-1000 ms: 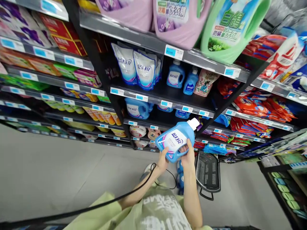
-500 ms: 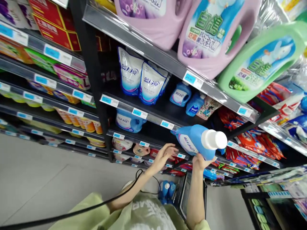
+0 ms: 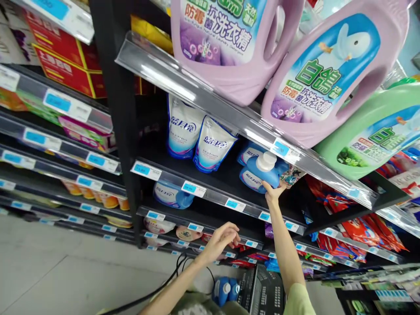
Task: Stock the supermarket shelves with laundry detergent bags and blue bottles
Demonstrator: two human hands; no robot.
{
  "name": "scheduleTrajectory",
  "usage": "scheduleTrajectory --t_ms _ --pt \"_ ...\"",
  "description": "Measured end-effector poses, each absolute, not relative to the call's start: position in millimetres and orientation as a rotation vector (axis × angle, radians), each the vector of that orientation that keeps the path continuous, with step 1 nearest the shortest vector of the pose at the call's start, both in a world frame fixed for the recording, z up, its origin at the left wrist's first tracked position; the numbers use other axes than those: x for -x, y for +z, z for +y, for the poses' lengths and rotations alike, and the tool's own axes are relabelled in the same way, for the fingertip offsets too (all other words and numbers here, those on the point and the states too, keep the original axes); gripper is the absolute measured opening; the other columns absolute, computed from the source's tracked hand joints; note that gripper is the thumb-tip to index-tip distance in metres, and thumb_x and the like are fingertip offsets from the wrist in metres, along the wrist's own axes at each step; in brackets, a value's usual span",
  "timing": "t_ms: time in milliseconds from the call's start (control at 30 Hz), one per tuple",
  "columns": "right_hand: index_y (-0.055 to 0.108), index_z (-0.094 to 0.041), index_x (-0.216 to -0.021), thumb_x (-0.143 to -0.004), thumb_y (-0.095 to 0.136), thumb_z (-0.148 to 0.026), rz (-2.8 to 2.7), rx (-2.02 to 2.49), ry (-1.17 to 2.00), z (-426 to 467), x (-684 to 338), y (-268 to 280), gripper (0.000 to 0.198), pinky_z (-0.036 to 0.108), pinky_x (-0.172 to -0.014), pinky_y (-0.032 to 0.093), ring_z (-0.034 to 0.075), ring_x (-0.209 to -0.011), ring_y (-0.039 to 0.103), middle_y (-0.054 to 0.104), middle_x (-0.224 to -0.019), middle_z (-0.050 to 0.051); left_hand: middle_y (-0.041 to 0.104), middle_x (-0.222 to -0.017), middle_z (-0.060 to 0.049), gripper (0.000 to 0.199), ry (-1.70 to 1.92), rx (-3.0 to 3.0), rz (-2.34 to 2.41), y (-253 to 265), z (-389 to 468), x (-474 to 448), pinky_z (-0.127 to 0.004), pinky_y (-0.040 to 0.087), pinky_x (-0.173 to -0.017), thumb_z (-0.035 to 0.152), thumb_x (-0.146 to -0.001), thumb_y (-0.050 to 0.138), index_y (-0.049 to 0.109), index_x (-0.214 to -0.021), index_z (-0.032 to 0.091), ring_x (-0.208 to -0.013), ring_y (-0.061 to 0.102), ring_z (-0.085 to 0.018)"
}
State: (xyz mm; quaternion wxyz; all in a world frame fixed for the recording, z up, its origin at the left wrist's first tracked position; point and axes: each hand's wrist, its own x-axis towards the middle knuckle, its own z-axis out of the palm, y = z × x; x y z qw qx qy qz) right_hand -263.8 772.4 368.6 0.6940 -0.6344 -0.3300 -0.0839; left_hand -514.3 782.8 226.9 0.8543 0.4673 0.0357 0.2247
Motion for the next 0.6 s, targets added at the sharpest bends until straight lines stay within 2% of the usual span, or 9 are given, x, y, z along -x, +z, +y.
scheduleTrajectory --t_ms 100,200,267,333,400,467,533,600 --pt "0.043 -0.025 -0.056 -0.046 0.095 -0.049 -0.732 1.332 -0.108 809.6 251.1 365.3 0.058 0.026 -0.046 0.038 0.009 -0.048 0.040 0.044 -0.051 -0.009 0.075 -0.086 -0.008 0.038 0.465 -0.982 0.084 221.6 796.2 516.5 -0.029 0.054 -0.066 0.055 -0.092 0.071 0.068 -0.104 0.019 -0.075 0.070 -0.020" --pt "0.034 -0.027 -0.051 -0.058 0.090 -0.057 -0.691 1.277 0.032 831.0 239.0 362.9 0.064 0.026 -0.042 0.028 0.007 -0.041 0.029 0.031 -0.042 -0.012 0.075 -0.087 -0.008 0.038 0.409 -0.957 0.083 213.9 804.7 519.4 -0.029 0.054 -0.066 0.055 -0.091 0.072 0.068 -0.104 0.020 -0.075 0.070 -0.020" --pt "0.036 -0.026 -0.052 -0.063 0.088 -0.060 -0.692 1.304 0.082 833.0 232.5 364.0 0.063 0.025 -0.043 0.030 0.007 -0.042 0.031 0.032 -0.044 -0.011 0.075 -0.087 -0.008 0.038 0.375 -0.938 0.072 209.2 807.6 521.6 -0.029 0.054 -0.067 0.055 -0.091 0.073 0.068 -0.104 0.020 -0.075 0.070 -0.020" --pt "0.046 -0.024 -0.057 -0.067 0.087 -0.061 -0.755 1.400 0.079 826.2 229.5 367.8 0.056 0.026 -0.048 0.038 0.009 -0.047 0.039 0.043 -0.049 -0.009 0.075 -0.088 -0.008 0.037 0.348 -0.934 0.056 205.6 809.3 523.7 -0.029 0.053 -0.068 0.054 -0.092 0.072 0.068 -0.105 0.020 -0.077 0.070 -0.019" --pt "0.062 -0.020 -0.075 -0.070 0.087 -0.060 -0.860 1.547 -0.049 814.7 232.0 374.1 0.047 0.030 -0.064 0.052 0.014 -0.062 0.055 0.062 -0.067 -0.002 0.075 -0.089 -0.008 0.036 0.317 -0.948 0.035 203.4 810.6 524.8 -0.029 0.053 -0.070 0.053 -0.093 0.071 0.068 -0.106 0.020 -0.078 0.070 -0.020" --pt "0.067 -0.017 -0.106 -0.067 0.090 -0.057 -0.931 1.703 -0.313 803.0 240.9 381.5 0.061 0.040 -0.086 0.058 0.023 -0.089 0.066 0.071 -0.100 0.008 0.075 -0.090 -0.008 0.035 0.287 -0.961 0.019 202.4 811.6 524.2 -0.030 0.053 -0.070 0.052 -0.094 0.071 0.067 -0.107 0.020 -0.079 0.070 -0.020" --pt "0.059 -0.017 -0.132 -0.063 0.093 -0.057 -0.980 1.883 -0.590 794.4 255.1 387.6 0.087 0.054 -0.106 0.052 0.034 -0.120 0.060 0.062 -0.132 0.017 0.075 -0.090 -0.008 0.035 0.263 -0.966 0.010 202.7 812.1 521.9 -0.030 0.053 -0.071 0.052 -0.094 0.070 0.066 -0.107 0.020 -0.079 0.069 -0.020" --pt "0.050 -0.018 -0.146 -0.064 0.095 -0.054 -1.067 2.077 -0.762 791.4 271.3 390.0 0.101 0.064 -0.116 0.043 0.043 -0.140 0.046 0.048 -0.150 0.022 0.075 -0.090 -0.008 0.035 0.233 -0.977 -0.001 204.2 811.8 518.8 -0.030 0.053 -0.070 0.052 -0.094 0.070 0.066 -0.106 0.019 -0.079 0.068 -0.019"
